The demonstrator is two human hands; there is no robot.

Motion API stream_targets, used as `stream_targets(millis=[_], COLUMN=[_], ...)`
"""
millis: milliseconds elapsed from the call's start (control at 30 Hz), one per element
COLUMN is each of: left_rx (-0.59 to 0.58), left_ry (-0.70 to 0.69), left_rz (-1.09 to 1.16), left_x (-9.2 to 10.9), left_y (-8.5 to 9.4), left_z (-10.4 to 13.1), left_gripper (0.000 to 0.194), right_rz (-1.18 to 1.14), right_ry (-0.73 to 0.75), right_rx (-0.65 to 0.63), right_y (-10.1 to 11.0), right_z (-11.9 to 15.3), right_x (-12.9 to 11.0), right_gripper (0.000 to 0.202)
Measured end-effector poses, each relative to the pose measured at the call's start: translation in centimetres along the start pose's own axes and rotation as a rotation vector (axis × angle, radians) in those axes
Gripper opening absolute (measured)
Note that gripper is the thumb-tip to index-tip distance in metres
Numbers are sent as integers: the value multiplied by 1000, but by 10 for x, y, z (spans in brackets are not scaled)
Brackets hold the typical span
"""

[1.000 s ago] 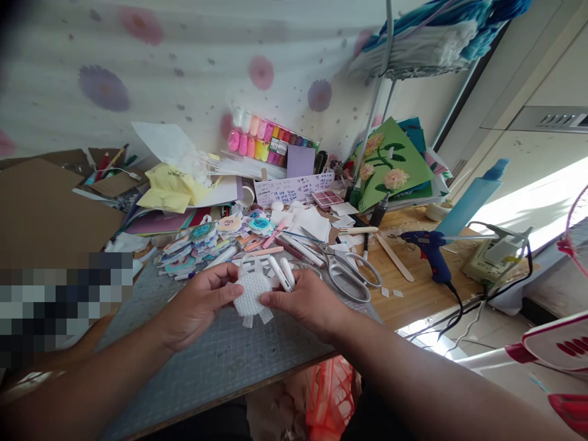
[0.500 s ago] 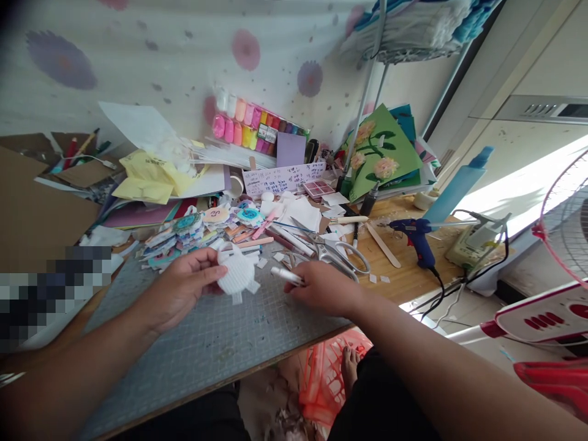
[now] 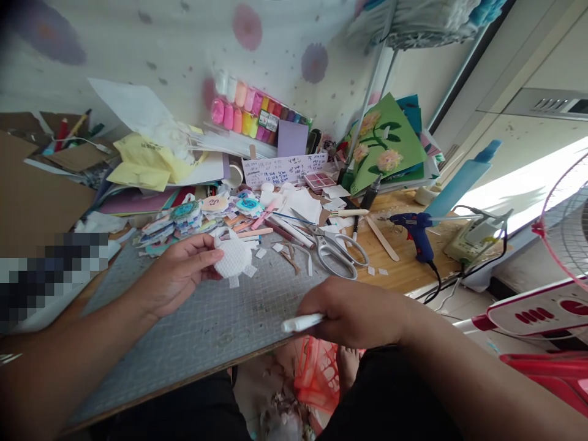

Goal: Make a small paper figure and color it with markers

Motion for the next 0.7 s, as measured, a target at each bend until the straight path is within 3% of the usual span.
stream_targets(millis=[100, 200, 267, 367, 433, 500, 600, 700], left_rx=[14, 27, 29, 28, 25, 19, 13, 15], left_ry=[-26, -44, -45, -46, -42, -35, -26, -22], left_rz=[14, 23, 25, 24, 18, 6, -11, -14], left_x=[0, -1, -2, -3, -3, -4, -4, -3], left_y=[1, 2, 3, 4, 4, 4, 3, 2], left_z=[-1, -2, -2, -3, -4, -4, -3, -2], left_gripper=[21, 19, 19, 20, 21, 21, 21, 21], right_rz=[110, 280, 296, 137, 47, 38, 163, 255], right_ry=[97, 131, 164, 263, 282, 237, 161, 183], right_rx=[160, 230, 175, -80, -179, -120, 66, 87], right_y=[-15, -33, -39, -39, -34, -32, -33, -37], right_z=[-18, -30, -29, -20, -14, -14, -20, -23], right_x=[-3, -11, -18, -30, -33, -31, -24, -21], right_gripper=[33, 40, 37, 32, 31, 33, 37, 38])
Point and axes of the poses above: each hand's wrist, its own z-axis away from the middle knuckle, its own y-axis out of the back of the hand, x = y × z, the point moved 1 cm from there along -z, towards the middle knuckle, and after that the axes turned 1 degree about -y, right-handed, at the moved point
